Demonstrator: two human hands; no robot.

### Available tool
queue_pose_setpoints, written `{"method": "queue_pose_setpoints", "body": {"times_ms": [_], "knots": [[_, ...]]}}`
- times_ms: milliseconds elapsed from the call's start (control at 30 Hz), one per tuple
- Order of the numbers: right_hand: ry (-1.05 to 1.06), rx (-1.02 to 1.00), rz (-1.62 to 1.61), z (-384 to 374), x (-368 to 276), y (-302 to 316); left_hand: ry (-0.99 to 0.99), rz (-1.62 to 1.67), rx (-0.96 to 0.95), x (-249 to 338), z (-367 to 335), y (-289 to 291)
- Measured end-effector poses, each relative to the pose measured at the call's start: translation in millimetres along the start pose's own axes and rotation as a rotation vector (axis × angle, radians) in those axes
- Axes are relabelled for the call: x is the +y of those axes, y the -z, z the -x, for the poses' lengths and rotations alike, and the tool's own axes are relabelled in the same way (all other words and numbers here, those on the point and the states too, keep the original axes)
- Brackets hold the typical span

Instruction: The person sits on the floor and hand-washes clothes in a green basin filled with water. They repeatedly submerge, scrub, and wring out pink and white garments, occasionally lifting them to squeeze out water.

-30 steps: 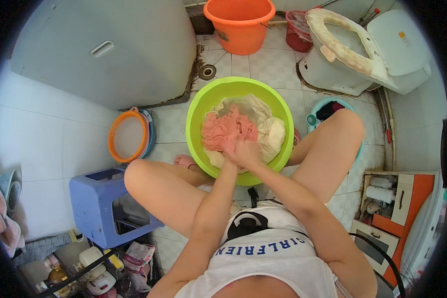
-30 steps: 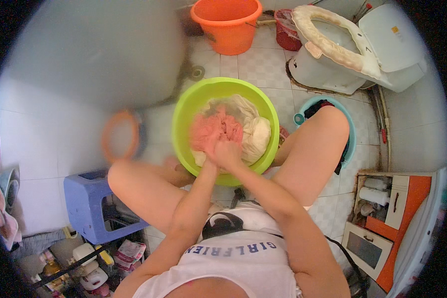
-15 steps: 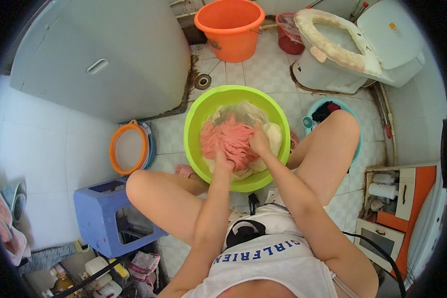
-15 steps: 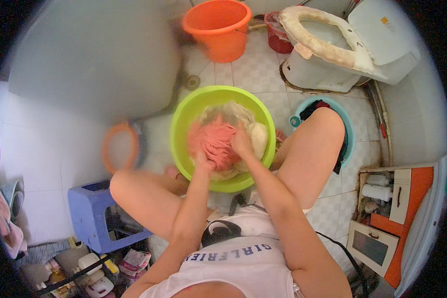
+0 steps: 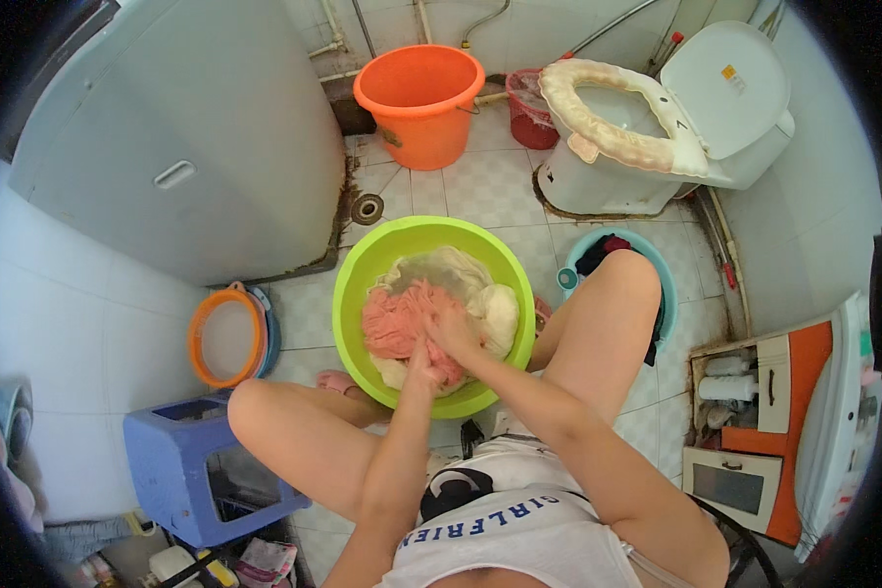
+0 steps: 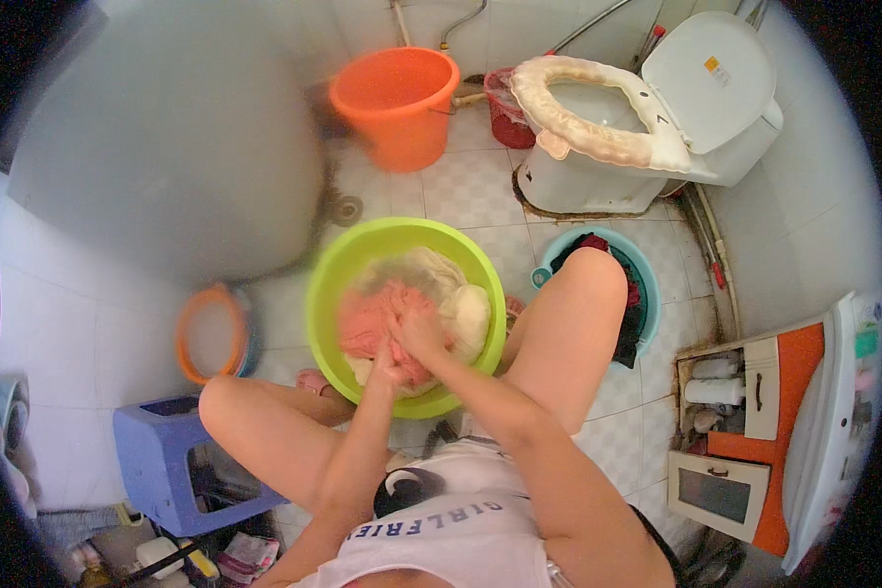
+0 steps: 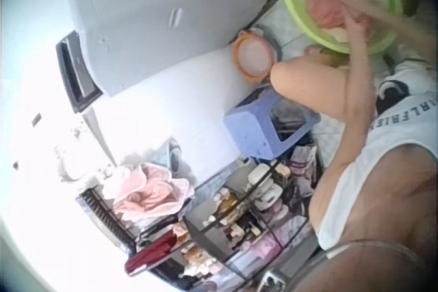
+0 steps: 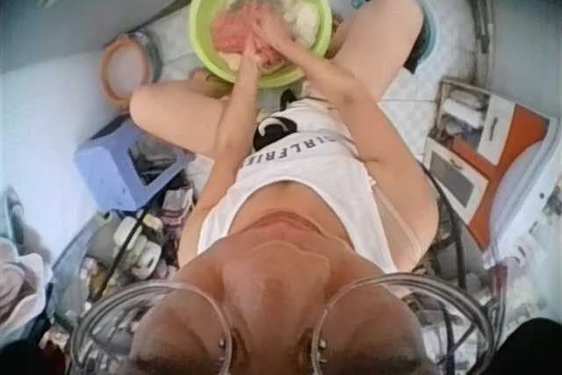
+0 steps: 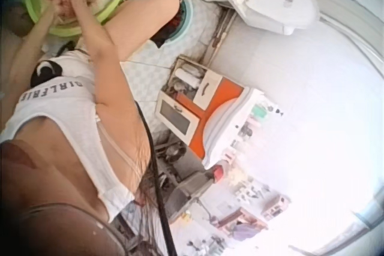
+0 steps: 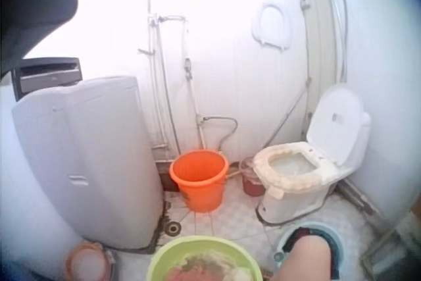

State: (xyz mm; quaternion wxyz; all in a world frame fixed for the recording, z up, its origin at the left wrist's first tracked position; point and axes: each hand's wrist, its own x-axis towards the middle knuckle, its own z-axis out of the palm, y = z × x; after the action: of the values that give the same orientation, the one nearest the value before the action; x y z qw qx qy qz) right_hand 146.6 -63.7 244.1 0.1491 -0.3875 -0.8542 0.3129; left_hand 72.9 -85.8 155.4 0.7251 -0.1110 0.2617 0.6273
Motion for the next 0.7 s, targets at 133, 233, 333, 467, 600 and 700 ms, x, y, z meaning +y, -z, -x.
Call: {"method": "queue_pose_setpoints", "body": {"times_ms": [133, 233, 333, 467, 600, 700], "knots": [[0.025, -0.075, 0.01, -0.9, 13.4, -11.2, 0.087, -0.031, 0.109, 4.1, 13.9, -24.2], [-0.396, 0.157, -0.235, -54.1, 60.7, -8.3, 0.094, -0.055, 0.142, -1.5, 17.3, -45.2], [-0.615, 0.102, -0.691, -47.6, 97.9, -6.9, -0.105, -0.146, 0.159, 8.6, 8.5, -32.6], [-0.443, -0.379, -0.784, -27.6, 75.9, -15.5, -0.339, -0.206, 0.313, 34.1, -9.3, -1.0], [-0.538, -0.225, -0.371, -33.8, 63.9, 9.9, -0.301, -0.108, 0.31, 25.4, -11.3, 23.3], [-0.483, 0.166, -0.81, -38.9, 101.7, -5.3, -0.323, -0.068, 0.323, 7.2, -32.0, 28.7]]}}
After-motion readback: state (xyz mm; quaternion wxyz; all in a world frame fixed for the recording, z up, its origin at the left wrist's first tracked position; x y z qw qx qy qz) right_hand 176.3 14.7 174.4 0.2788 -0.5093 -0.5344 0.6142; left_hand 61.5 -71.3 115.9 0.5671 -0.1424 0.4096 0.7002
